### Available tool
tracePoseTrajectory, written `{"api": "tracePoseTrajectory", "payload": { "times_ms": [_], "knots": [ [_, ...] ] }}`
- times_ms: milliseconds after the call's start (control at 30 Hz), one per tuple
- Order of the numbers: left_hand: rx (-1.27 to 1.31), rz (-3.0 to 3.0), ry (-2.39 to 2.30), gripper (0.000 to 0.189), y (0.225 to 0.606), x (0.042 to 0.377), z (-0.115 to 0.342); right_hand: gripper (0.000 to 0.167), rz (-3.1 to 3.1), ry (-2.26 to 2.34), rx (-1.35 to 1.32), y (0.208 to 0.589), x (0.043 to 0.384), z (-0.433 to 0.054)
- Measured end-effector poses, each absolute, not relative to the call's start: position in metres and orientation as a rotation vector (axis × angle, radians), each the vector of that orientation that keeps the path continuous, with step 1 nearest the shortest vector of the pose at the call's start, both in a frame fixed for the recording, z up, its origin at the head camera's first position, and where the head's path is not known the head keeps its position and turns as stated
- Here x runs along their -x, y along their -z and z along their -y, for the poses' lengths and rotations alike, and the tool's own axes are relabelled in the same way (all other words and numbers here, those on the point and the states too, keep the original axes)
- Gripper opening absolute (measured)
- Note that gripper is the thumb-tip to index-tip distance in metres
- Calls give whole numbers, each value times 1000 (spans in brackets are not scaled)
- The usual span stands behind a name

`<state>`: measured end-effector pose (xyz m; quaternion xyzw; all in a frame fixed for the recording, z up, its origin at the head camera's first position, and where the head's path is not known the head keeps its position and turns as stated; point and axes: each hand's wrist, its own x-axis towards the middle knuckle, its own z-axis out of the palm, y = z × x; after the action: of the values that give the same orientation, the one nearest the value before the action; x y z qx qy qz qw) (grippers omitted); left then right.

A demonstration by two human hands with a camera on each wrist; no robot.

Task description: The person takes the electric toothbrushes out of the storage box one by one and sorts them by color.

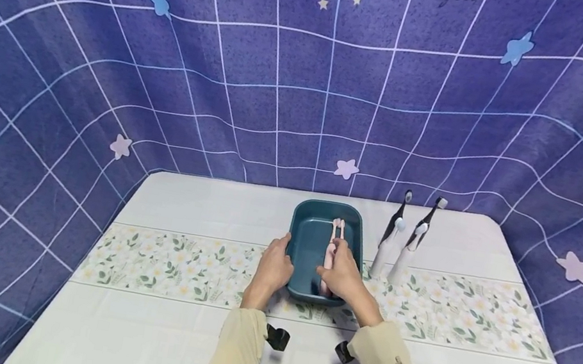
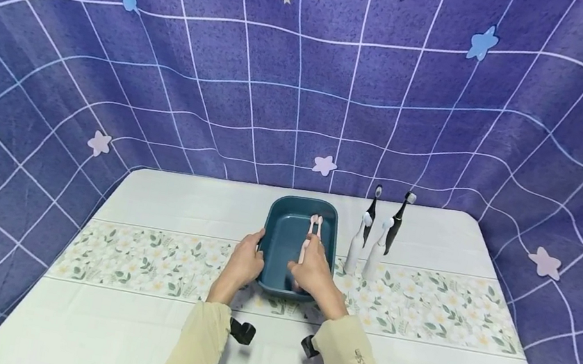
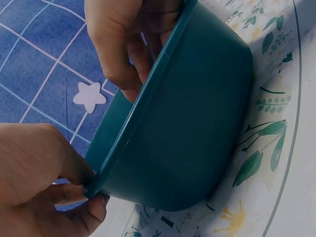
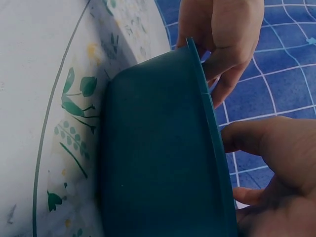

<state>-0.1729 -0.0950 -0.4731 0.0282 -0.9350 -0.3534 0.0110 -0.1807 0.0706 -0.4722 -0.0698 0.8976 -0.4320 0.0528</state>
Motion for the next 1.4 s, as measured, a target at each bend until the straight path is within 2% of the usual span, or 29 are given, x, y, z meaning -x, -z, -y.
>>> {"api": "tracePoseTrajectory", "payload": {
  "times_ms": [567,1167,1400],
  "knots": [
    [-60,2899,1081,53,474,172,97,57,-2676,1343,200,485,194,-56],
    [-52,2896,1089,54,474,172,96,68,-2435,1549,27,493,205,-29],
    [-33,2896,1086,54,473,170,96,57,-2396,1607,8,498,206,-26]
  ]
}}
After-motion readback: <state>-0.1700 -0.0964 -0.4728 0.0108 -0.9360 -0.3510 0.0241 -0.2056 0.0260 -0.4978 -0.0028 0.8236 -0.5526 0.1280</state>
